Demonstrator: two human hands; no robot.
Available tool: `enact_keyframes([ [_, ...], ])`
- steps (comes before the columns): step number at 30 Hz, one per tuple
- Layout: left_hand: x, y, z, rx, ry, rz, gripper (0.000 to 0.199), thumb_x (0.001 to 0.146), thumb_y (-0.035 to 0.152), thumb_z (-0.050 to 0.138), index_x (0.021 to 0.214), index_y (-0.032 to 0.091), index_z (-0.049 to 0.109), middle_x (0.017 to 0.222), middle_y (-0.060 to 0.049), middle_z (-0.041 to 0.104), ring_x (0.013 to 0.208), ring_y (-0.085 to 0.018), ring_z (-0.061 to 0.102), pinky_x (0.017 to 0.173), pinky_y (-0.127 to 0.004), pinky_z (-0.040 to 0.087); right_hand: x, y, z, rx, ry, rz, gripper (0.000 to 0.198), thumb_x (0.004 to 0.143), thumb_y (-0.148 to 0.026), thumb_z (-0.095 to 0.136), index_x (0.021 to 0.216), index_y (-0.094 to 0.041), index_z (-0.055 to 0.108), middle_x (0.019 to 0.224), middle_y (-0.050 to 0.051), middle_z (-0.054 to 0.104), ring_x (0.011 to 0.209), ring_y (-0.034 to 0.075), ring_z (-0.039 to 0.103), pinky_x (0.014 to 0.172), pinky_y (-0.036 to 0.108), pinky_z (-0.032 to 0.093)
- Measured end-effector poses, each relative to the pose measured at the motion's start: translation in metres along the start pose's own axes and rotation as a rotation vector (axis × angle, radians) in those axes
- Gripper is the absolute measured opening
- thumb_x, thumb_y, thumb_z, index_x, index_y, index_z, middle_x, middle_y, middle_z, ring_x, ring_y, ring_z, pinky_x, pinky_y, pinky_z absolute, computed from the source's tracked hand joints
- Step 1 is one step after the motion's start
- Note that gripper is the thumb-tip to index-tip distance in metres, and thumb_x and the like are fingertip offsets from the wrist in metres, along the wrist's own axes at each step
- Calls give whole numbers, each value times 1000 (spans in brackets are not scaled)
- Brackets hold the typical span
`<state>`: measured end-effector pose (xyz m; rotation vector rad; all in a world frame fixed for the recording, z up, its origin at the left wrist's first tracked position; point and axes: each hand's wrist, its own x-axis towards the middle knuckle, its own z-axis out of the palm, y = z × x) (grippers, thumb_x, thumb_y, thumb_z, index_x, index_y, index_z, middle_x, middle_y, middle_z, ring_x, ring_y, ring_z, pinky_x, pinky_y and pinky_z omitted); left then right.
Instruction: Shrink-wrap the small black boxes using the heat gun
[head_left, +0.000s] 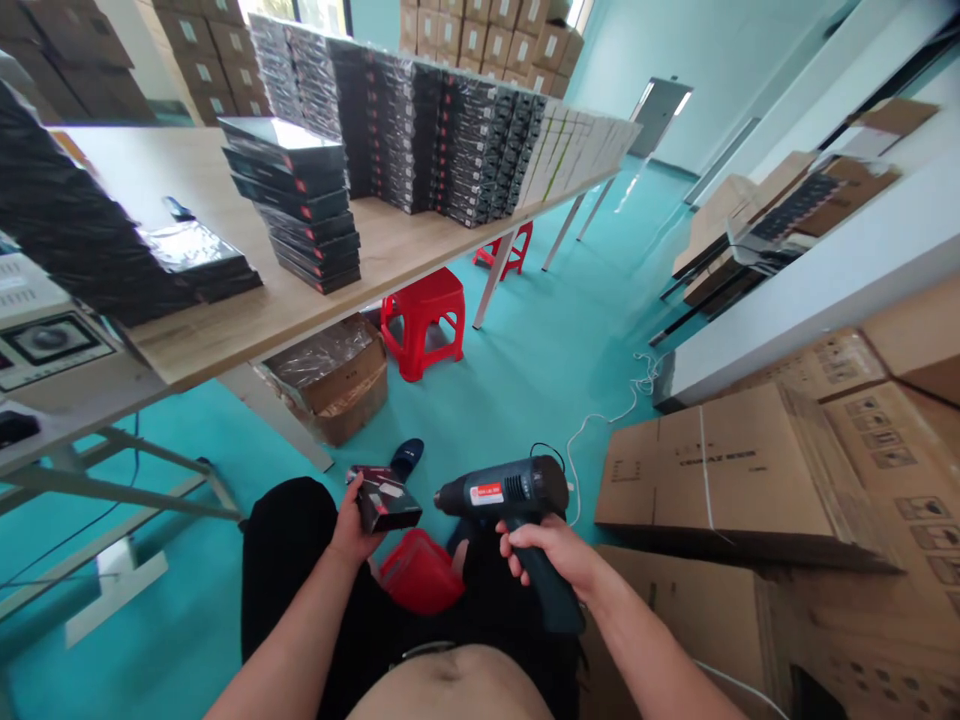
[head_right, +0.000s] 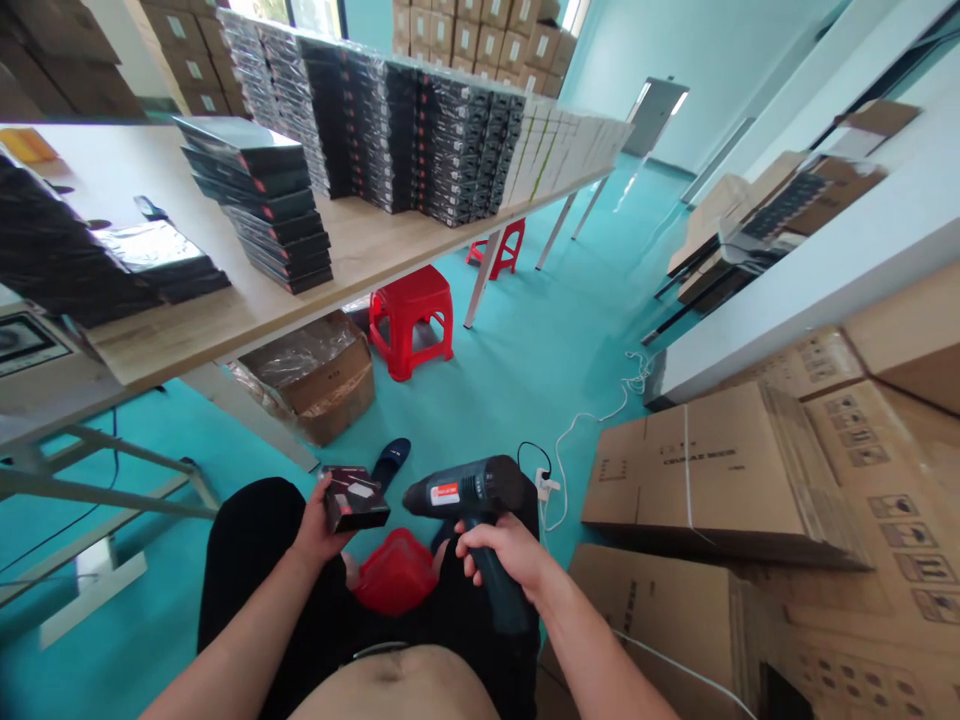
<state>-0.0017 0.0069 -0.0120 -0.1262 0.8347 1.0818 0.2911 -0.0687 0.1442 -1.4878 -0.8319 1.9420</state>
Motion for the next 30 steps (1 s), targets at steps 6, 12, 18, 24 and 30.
enact_keyframes([
  [6, 15, -5, -12, -33, 36, -86, 39, 81, 50, 50, 89, 12, 58, 87, -14, 66, 86, -32, 64, 74, -49, 54, 1, 8, 31, 73, -151, -76, 30, 71, -25, 63, 96, -8, 64, 81, 9, 65, 60, 15, 61, 51, 24, 47],
  [12, 15, -4, -20, -84, 55, -90, 39, 79, 49, 53, 92, 12, 55, 93, -17, 63, 90, -35, 63, 73, -52, 55, 5, 0, 34, -23, -46, -77, 30, 72, -25, 63, 96, -9, 64, 77, 8, 65, 59, 16, 60, 50, 25, 46],
  [18, 18, -6, -18, -95, 64, -65, 39, 80, 51, 50, 88, 13, 54, 89, -16, 61, 84, -32, 63, 72, -49, 55, 3, 3, 43, -22, -40, -162, 28, 73, -26, 63, 96, -10, 66, 77, 7, 65, 60, 15, 60, 52, 26, 46],
  [24, 17, -5, -17, -93, 63, -56, 34, 81, 47, 50, 87, 13, 54, 87, -16, 62, 80, -30, 64, 67, -43, 56, 3, 7, 48, -105, -111, -96, 22, 70, -25, 65, 85, -9, 68, 64, 5, 63, 54, 15, 57, 52, 27, 46],
  [30, 19, -4, -19, -128, 96, -57, 40, 81, 51, 48, 92, 13, 53, 93, -18, 61, 86, -33, 63, 69, -48, 55, 7, 2, 55, -18, 10, -130, 29, 73, -28, 62, 96, -11, 65, 75, 7, 66, 59, 15, 60, 53, 26, 47],
])
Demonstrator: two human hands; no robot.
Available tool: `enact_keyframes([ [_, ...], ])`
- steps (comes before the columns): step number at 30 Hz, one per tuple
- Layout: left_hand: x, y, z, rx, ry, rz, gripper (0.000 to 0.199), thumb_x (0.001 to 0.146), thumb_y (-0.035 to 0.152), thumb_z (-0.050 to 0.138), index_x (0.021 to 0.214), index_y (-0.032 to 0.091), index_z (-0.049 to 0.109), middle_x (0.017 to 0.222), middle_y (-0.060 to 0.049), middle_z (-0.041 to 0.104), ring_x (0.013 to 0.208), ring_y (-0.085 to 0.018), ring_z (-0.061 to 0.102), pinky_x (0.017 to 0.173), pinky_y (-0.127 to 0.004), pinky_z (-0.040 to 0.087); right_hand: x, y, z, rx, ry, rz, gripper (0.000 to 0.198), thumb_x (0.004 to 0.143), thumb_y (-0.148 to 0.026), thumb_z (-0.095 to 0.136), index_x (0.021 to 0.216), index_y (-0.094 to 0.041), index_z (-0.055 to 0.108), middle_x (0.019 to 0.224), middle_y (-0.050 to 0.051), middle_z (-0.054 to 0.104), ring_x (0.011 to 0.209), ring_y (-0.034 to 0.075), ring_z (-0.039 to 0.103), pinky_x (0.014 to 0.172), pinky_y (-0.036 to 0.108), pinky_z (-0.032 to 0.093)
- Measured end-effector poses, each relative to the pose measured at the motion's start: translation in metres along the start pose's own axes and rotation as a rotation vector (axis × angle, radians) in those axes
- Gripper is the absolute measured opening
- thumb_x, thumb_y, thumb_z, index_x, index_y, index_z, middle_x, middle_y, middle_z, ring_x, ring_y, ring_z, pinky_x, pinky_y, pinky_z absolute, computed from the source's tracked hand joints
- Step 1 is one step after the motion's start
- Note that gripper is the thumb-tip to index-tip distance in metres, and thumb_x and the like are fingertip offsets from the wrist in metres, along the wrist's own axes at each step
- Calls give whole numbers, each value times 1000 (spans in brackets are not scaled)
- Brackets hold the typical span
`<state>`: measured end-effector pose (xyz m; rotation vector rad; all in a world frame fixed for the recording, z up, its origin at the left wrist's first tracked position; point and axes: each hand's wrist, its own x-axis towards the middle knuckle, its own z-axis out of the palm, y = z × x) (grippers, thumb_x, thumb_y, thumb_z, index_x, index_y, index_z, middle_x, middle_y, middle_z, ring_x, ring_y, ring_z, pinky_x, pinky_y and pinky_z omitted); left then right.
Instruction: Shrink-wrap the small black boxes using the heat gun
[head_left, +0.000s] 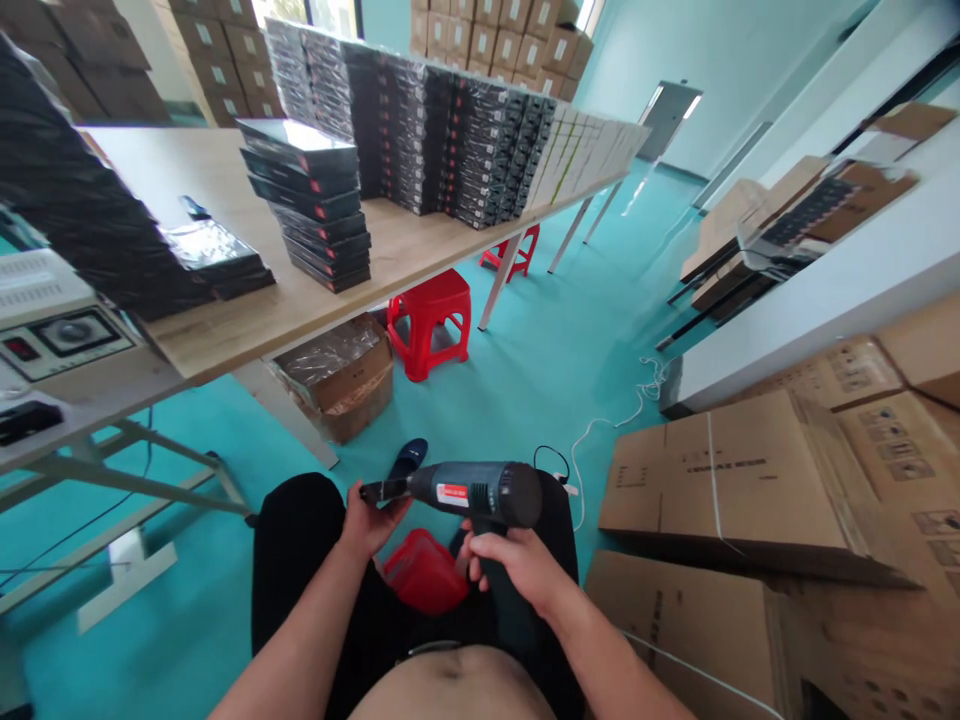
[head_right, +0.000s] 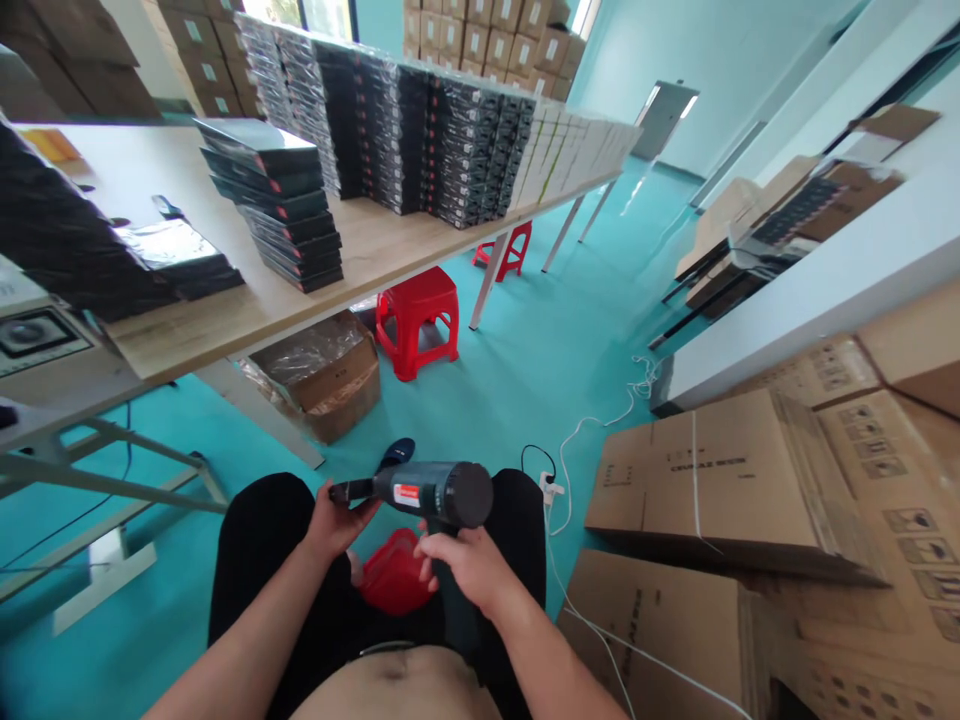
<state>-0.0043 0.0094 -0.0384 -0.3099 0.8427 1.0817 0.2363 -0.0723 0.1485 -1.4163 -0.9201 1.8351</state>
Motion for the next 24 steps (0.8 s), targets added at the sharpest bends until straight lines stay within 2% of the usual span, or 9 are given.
enact_keyframes([
  [2, -1, 0, 0, -3, 19, -1, 42, 81, 52, 47, 93, 12, 53, 93, -19, 61, 88, -34, 63, 68, -47, 55, -1, -3, -2, -48, -10, 39, 26, 71, -26, 63, 91, -9, 66, 68, 6, 64, 56, 16, 58, 51, 26, 46],
  [4, -1, 0, 1, 10, 22, 7, 38, 83, 49, 46, 90, 13, 55, 86, -16, 63, 81, -31, 64, 64, -44, 56, -2, -3, 0, -88, -105, 55, 22, 69, -25, 65, 83, -9, 67, 61, 5, 62, 54, 15, 57, 50, 26, 46],
  [7, -1, -1, 4, 18, -26, 30, 33, 84, 44, 45, 88, 13, 56, 79, -12, 63, 72, -26, 64, 63, -40, 56, 0, -1, 11, -67, -192, -5, 20, 70, -26, 66, 82, -10, 67, 64, 5, 63, 56, 15, 58, 55, 27, 47],
  [10, 0, 0, 4, -22, 7, 27, 34, 84, 46, 46, 93, 14, 54, 87, -14, 62, 79, -29, 65, 66, -43, 57, 6, -1, 15, -15, -51, -33, 25, 73, -29, 65, 90, -10, 66, 68, 6, 64, 59, 15, 59, 56, 27, 48],
  [13, 0, 3, 0, -70, 27, -14, 48, 82, 53, 46, 103, 10, 49, 105, -24, 55, 96, -38, 61, 70, -48, 57, 10, -4, 2, 41, 97, 28, 32, 72, -30, 64, 97, -9, 63, 73, 7, 65, 57, 15, 58, 50, 25, 47],
  [18, 3, 3, -3, -100, -43, -11, 50, 80, 51, 51, 108, 10, 48, 117, -28, 49, 105, -41, 57, 74, -49, 57, 3, -1, -25, 104, 76, 65, 34, 71, -29, 61, 99, -9, 59, 77, 8, 64, 59, 16, 59, 48, 25, 47],
  [24, 3, 2, 0, -72, -51, -33, 49, 80, 48, 53, 107, 8, 49, 107, -25, 56, 97, -38, 61, 74, -50, 56, 1, 6, -27, 179, 52, 70, 38, 68, -30, 64, 99, -9, 59, 78, 9, 65, 60, 17, 60, 48, 26, 47],
])
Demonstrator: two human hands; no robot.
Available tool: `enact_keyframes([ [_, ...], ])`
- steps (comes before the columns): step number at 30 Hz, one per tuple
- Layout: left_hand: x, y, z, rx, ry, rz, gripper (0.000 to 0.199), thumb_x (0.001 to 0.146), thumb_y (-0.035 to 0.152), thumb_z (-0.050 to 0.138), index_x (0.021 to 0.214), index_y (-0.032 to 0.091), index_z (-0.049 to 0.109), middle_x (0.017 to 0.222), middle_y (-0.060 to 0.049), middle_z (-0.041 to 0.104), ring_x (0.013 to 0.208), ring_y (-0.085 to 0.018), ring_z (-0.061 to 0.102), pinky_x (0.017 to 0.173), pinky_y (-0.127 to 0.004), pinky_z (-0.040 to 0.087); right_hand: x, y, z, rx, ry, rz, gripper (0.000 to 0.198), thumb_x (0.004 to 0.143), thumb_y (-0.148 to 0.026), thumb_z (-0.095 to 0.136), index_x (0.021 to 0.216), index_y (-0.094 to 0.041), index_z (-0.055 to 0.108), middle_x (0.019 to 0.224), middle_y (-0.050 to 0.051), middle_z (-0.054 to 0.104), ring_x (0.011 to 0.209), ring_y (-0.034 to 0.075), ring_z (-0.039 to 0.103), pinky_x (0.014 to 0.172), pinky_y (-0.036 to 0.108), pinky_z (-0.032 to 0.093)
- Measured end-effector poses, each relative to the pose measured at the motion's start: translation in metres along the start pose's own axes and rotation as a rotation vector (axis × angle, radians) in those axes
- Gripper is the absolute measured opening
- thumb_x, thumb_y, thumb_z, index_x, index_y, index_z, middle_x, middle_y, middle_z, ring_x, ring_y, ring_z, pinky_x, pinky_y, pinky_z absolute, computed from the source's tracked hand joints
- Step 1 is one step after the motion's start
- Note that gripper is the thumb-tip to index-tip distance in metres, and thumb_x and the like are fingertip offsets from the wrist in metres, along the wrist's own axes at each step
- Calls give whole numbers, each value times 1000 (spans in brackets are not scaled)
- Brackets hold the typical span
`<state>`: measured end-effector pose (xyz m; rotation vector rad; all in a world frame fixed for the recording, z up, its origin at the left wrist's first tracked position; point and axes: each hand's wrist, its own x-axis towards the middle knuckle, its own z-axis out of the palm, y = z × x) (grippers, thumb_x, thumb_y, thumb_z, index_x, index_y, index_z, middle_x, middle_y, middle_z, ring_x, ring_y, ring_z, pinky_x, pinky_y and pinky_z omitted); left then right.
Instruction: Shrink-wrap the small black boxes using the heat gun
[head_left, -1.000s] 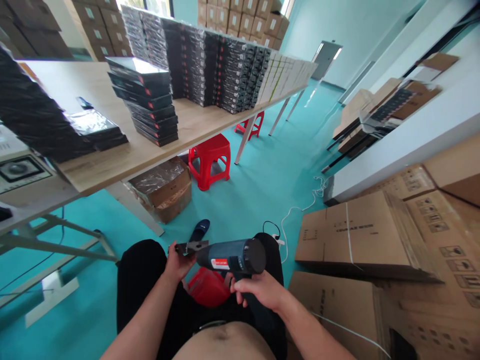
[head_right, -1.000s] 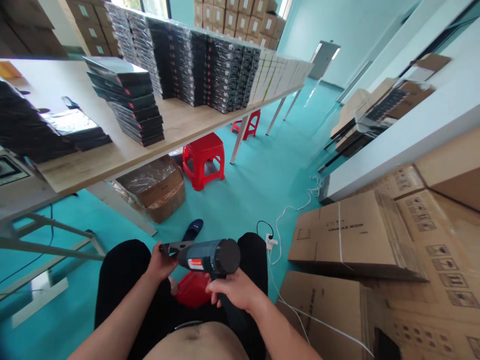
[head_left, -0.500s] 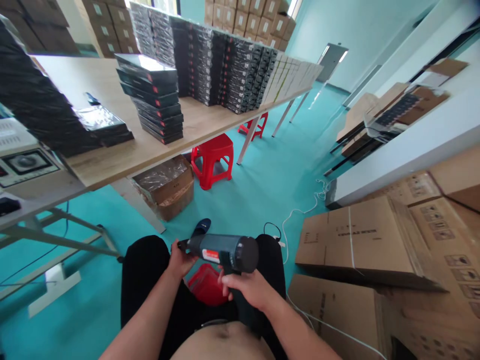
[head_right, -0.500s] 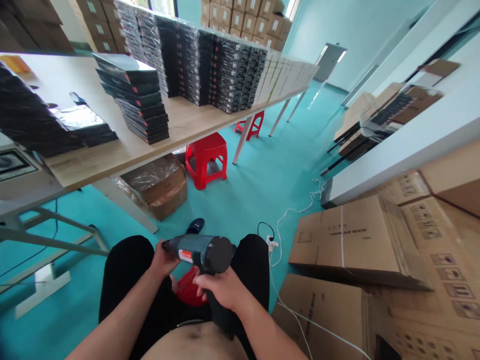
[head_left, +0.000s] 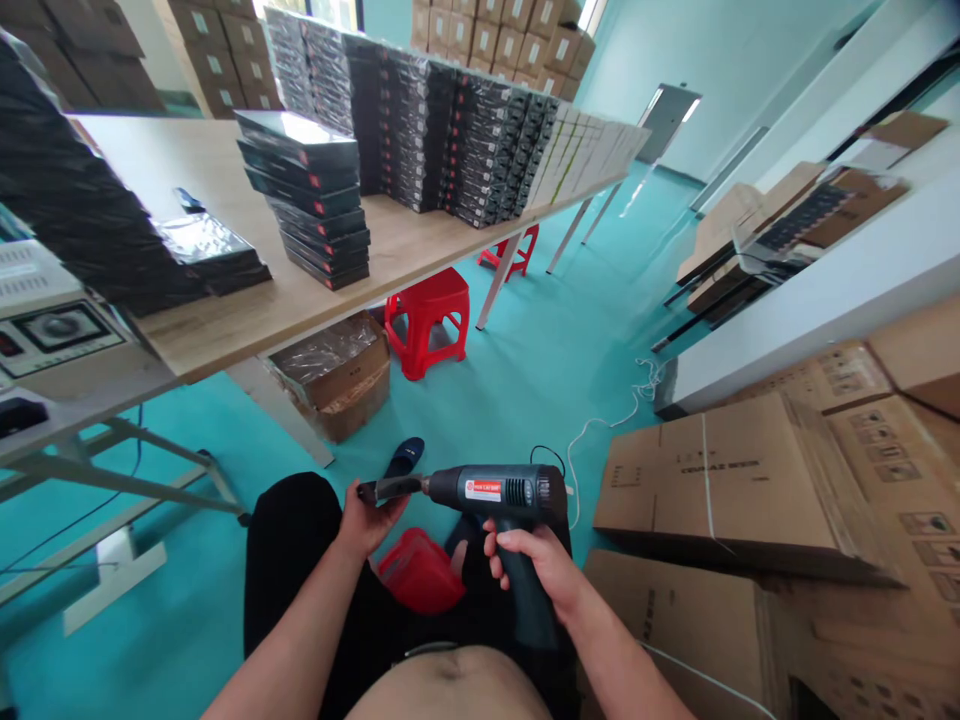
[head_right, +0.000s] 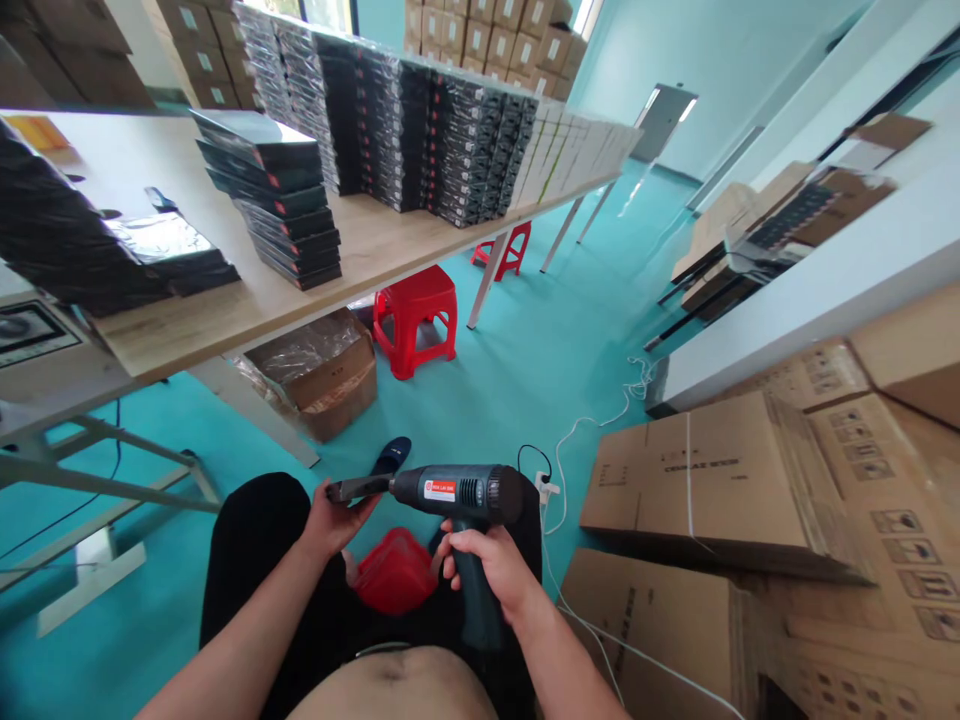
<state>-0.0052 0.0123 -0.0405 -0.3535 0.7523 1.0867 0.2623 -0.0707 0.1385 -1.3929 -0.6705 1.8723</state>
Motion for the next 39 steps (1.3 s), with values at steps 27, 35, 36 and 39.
enact_keyframes([
  [27, -6, -17, 2, 525, 27, 212, 15, 53, 7, 50, 66, 12, 55, 57, -3, 56, 47, -18, 53, 43, -26, 42, -13, -7, -22, 91, -34, -51, 30, 77, -26, 57, 102, -10, 61, 83, 9, 64, 65, 16, 61, 51, 23, 47],
  [35, -4, -14, 1, 436, 66, 78, 10, 57, 12, 48, 65, 13, 53, 58, -6, 57, 51, -21, 56, 50, -33, 48, -9, -28, 5, 46, -121, -71, 30, 75, -26, 59, 101, -9, 61, 84, 9, 64, 65, 17, 62, 53, 25, 48],
  [36, -4, -13, 1, 426, 70, 65, 10, 57, 12, 48, 66, 13, 53, 58, -6, 57, 51, -22, 56, 50, -33, 49, -9, -29, 5, 40, -110, -71, 30, 75, -25, 59, 101, -9, 61, 83, 9, 64, 64, 17, 62, 53, 25, 48],
  [39, -4, -12, 2, 401, 80, 31, 11, 58, 14, 48, 67, 14, 53, 57, -7, 57, 50, -23, 56, 51, -36, 50, -8, -30, 3, 26, -74, -57, 30, 74, -26, 60, 99, -9, 60, 81, 9, 65, 63, 17, 61, 52, 26, 48],
])
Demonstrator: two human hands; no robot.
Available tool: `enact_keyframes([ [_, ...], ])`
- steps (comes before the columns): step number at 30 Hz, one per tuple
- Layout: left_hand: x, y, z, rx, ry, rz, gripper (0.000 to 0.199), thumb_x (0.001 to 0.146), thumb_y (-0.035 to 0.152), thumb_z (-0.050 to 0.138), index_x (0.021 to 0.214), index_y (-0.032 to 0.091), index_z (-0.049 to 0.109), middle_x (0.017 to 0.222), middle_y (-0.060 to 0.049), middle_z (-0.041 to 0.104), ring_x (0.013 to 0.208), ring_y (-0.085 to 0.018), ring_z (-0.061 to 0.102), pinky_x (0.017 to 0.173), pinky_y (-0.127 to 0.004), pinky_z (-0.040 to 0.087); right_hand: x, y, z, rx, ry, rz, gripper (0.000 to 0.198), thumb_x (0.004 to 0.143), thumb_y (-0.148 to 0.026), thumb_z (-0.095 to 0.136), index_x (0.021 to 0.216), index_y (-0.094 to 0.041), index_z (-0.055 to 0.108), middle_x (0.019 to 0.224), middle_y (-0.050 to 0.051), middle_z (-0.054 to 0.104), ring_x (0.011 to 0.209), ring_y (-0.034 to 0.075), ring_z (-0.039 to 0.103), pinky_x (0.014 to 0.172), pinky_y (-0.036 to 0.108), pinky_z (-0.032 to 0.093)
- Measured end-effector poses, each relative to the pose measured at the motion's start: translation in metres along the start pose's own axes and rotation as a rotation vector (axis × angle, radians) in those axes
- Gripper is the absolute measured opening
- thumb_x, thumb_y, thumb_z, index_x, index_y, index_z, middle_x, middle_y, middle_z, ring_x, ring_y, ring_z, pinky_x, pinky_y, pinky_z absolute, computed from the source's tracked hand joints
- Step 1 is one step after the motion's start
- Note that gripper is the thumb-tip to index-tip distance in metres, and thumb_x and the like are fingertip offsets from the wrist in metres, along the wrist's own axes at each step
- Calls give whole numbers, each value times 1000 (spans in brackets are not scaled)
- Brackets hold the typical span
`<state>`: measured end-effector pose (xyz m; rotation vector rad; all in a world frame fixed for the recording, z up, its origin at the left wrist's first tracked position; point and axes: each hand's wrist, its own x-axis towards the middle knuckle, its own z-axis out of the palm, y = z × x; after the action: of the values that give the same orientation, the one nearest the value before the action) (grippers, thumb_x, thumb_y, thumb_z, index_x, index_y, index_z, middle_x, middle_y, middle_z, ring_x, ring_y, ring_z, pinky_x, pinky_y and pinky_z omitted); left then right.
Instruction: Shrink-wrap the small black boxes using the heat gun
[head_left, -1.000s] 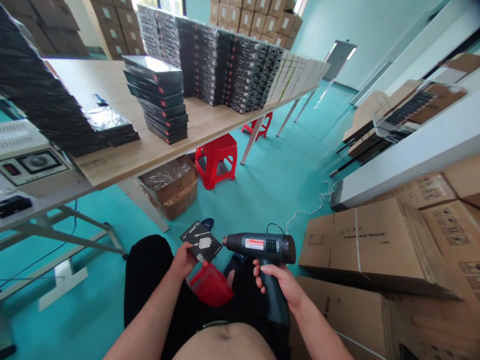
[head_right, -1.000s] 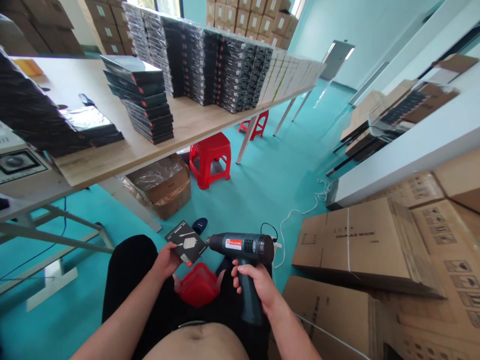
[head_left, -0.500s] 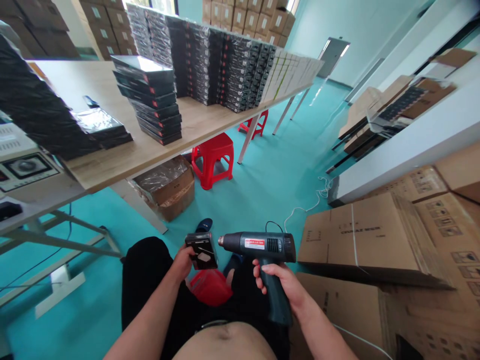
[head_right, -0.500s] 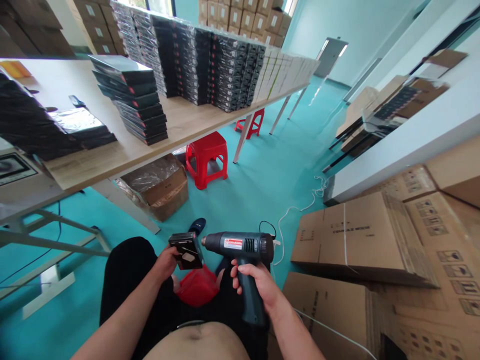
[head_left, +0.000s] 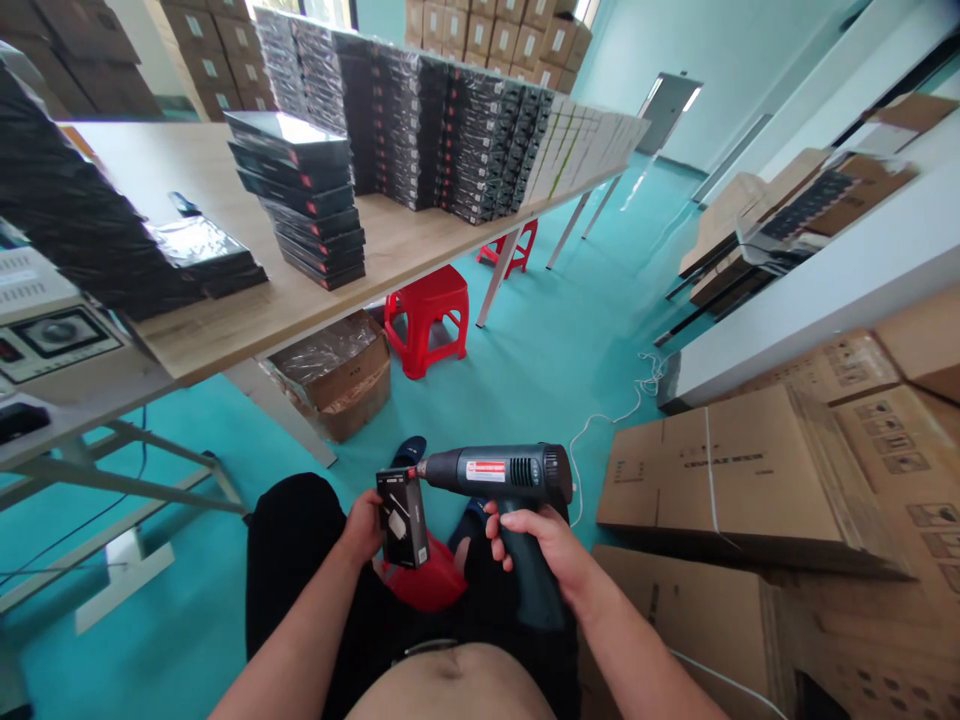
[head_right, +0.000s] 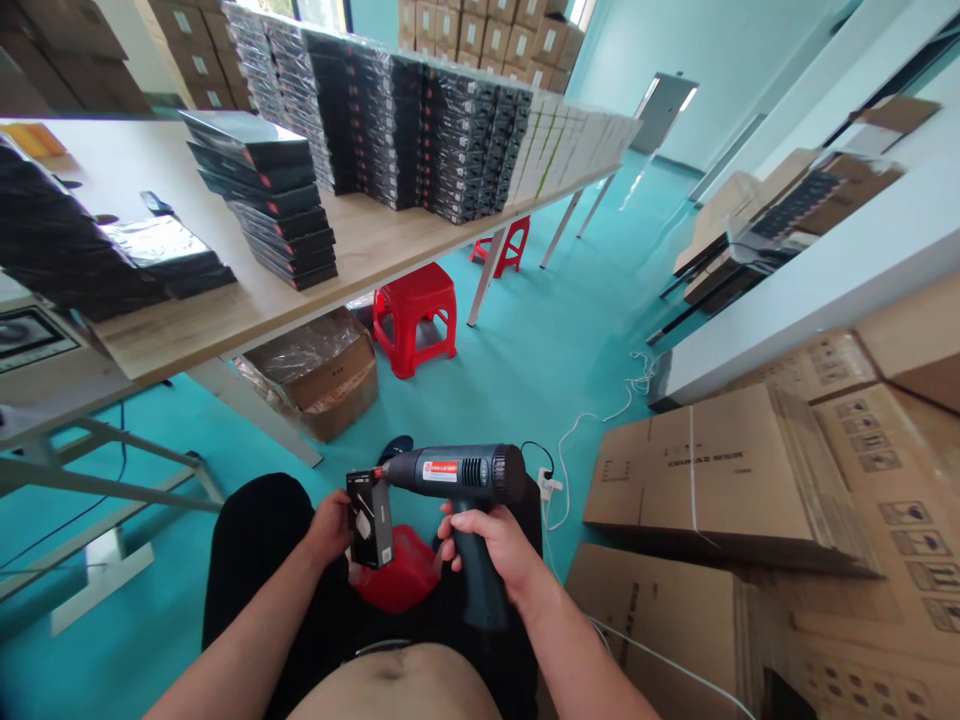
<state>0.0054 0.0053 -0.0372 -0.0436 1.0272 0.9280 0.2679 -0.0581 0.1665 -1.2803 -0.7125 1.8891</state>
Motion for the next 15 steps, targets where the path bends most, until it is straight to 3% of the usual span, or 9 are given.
enact_keyframes([
  [11, -6, 2, 9, -3, 75, -26, 7, 60, 14, 47, 65, 16, 50, 53, -5, 54, 47, -23, 55, 46, -34, 49, 12, 0, 11, -17, 1, -1, 31, 72, -27, 62, 98, -10, 61, 78, 9, 65, 62, 17, 62, 50, 25, 48],
  [15, -7, 4, 10, -65, 104, 37, 10, 60, 14, 45, 68, 15, 51, 55, -5, 55, 50, -22, 56, 50, -34, 50, 2, 4, 7, -150, -91, 90, 30, 73, -25, 61, 98, -9, 62, 78, 8, 65, 59, 16, 62, 50, 24, 47],
])
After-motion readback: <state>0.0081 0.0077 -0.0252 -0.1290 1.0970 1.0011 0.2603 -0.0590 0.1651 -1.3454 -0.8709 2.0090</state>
